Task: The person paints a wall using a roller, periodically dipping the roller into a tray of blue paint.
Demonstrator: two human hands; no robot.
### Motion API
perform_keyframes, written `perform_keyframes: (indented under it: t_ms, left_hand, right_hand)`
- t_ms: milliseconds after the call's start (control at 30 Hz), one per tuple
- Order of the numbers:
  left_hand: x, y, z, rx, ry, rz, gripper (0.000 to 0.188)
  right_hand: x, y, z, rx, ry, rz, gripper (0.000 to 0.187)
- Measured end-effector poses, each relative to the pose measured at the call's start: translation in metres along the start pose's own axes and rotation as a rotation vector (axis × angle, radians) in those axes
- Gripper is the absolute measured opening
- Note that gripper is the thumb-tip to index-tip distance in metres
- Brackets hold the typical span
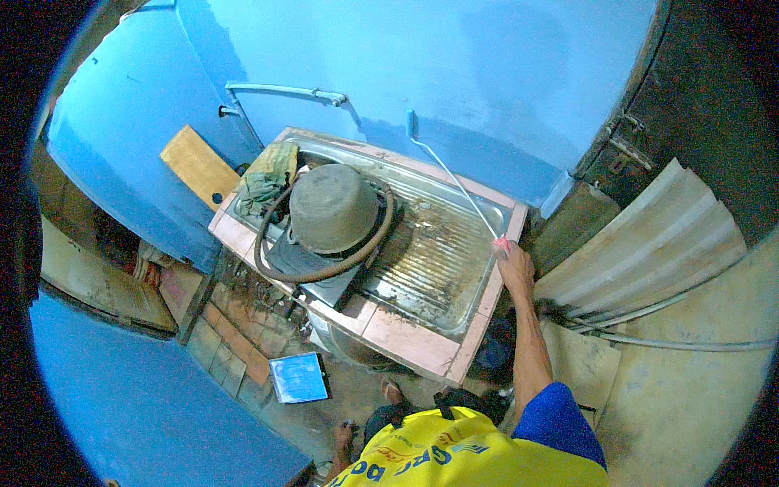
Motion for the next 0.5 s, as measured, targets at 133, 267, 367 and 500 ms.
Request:
perform_keyframes:
  t_ms: [133, 267, 367, 500]
  left_hand:
    - [0.020, -0.004, -0.016, -0.075, -0.001, -0.056, 0.013]
    - [0.017, 0.012, -0.005, -0.074, 0.126, -0.029, 0.014]
    - [0.030, -0.003, -0.030, 0.085, 0.045, 0.075, 0.015]
    - [0.031, -0.002, -0.025, 0.000, 0.137, 0.030, 0.015]
  right_hand:
    - [-0.023, -0.018, -0.030, 0.003, -0.033, -0.029, 0.045]
    - [-0.043, -0.042, -0.029, 0.013, -0.001, 0.013, 0.046]
    - [-0.064, -0.062, -0.063, 0.110, -0.033, 0.000, 0.045]
    - [-0.084, -0.088, -0.082, 0.072, -0.023, -0.090, 0.047]
Point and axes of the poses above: each hand's wrist, its own y-axis away from the middle knuckle, its own x-axis out of the back of the hand, z = x × y, the point moved 4 cm from there along -y, towards the middle knuckle, and after that the axes turned 10 degrees about x, right-handed, at the moved point
